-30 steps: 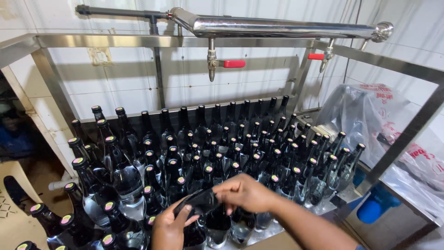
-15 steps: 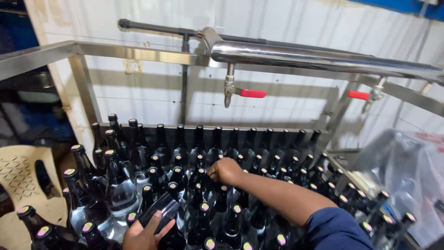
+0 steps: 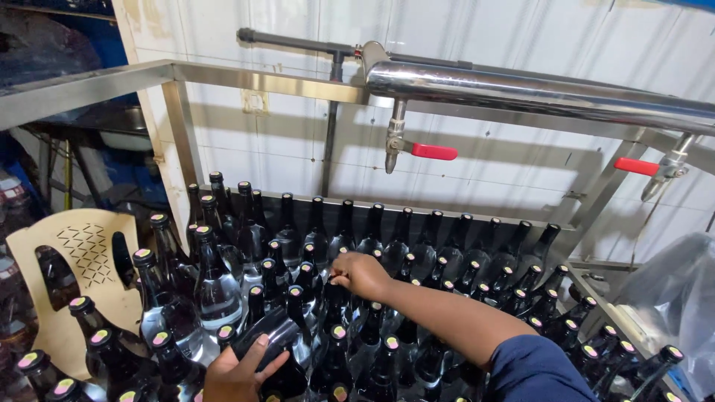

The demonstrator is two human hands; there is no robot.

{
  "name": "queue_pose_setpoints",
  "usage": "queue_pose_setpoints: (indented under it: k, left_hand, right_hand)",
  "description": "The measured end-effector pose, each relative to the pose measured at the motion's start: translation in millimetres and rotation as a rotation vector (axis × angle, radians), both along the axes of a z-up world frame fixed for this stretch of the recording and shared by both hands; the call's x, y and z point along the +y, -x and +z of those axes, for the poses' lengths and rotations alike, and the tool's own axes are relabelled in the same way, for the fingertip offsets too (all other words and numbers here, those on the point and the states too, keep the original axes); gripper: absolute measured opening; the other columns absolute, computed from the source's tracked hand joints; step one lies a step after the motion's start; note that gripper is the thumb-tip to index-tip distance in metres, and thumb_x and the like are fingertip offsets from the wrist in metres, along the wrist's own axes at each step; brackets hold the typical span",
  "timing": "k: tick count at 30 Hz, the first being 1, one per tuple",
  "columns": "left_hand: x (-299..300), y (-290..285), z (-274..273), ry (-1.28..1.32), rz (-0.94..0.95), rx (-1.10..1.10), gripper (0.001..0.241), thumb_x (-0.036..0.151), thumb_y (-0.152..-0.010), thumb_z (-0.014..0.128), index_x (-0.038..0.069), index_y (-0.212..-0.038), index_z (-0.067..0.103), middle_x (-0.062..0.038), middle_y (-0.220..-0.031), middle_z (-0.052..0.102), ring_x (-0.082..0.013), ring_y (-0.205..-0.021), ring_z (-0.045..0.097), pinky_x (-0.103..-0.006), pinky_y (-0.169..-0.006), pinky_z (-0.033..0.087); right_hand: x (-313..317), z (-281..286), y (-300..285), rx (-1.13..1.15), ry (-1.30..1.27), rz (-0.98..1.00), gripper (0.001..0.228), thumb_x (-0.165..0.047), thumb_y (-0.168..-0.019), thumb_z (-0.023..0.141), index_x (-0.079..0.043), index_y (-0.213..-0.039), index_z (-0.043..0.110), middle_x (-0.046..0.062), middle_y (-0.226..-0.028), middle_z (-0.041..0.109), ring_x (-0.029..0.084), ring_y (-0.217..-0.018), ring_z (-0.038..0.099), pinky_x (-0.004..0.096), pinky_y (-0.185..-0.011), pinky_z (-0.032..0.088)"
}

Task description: A person is manually placing caps onto a large array of glass bottles positioned in a metal rack at a production station.

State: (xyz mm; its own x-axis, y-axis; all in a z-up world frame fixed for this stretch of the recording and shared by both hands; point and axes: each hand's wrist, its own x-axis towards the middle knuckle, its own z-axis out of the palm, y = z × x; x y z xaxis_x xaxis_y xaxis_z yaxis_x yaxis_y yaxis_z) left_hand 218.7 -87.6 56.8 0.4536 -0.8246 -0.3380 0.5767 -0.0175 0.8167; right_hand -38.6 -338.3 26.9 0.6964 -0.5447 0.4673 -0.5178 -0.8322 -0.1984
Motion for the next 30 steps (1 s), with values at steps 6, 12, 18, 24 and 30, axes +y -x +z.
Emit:
queue_pose_setpoints:
  k: [6, 12, 18, 24, 30]
  left_hand:
    - [2.9, 1.4, 10.1, -0.078, -0.09, -0.07, 0.063, 0.0, -0.103, 0.075, 0.005, -0.07, 0.021, -0.004, -0.084, 0.016, -0.056, -0.088, 0.078, -0.0708, -0.094, 0.071]
    - [-14.0, -3.7, -17.2, -0.049, -0.039, -0.07, 0.047, 0.003, -0.103, 0.077, -0.011, -0.075, 0.043, -0.017, -0.084, 0.041, -0.0525, -0.091, 0.079, -0.0655, -0.09, 0.074]
    - [13.4, 7.5, 42.5, -0.145, -0.048, -0.1, 0.067, 0.014, -0.101, 0.082, 0.013, -0.078, 0.019, -0.001, -0.071, 0.014, -0.0524, -0.091, 0.088, -0.0363, -0.075, 0.059]
    - [32.9, 5.6, 79.3, -0.22, -0.071, 0.067, 0.017, 0.014, -0.108, 0.07, 0.007, -0.123, 0.074, -0.025, -0.109, 0.085, -0.0346, -0.092, 0.081, -0.0439, -0.032, 0.034]
    - [18.6, -14.8, 5.5, -0.169, 0.012, 0.094, 0.028, -0.004, -0.1, 0.077, -0.02, -0.123, 0.076, -0.035, -0.122, 0.079, -0.0558, -0.088, 0.078, -0.0526, -0.081, 0.069]
  right_hand:
    - [-11.6, 3.8, -7.4, 0.355, -0.121, 0.287, 0.015, -0.012, -0.105, 0.074, -0.011, -0.092, 0.08, 0.004, -0.099, 0.082, 0.022, -0.095, 0.078, 0.041, -0.09, 0.06]
    - [4.5, 13.1, -18.4, 0.09, -0.241, 0.183, 0.024, 0.004, -0.095, 0.068, -0.013, -0.079, 0.075, 0.002, -0.089, 0.081, 0.019, -0.087, 0.078, 0.039, -0.093, 0.063]
    - [88.5, 107.1, -60.7, -0.004, -0.693, 0.008, 0.017, -0.019, -0.11, 0.07, -0.011, -0.11, 0.084, 0.006, -0.107, 0.086, 0.017, -0.085, 0.081, 0.032, -0.082, 0.072]
    - [35.3, 28.1, -59.8, 0.551, -1.063, -0.029, 0.036, -0.025, -0.114, 0.061, -0.015, -0.147, 0.073, 0.007, -0.142, 0.078, 0.014, -0.103, 0.08, 0.032, -0.101, 0.058]
    - [17.2, -30.6, -95.9, 0.721, -1.718, -0.018, 0.064, -0.039, -0.106, 0.063, -0.014, -0.164, 0.055, 0.009, -0.168, 0.054, 0.033, -0.148, 0.057, 0.043, -0.116, 0.054]
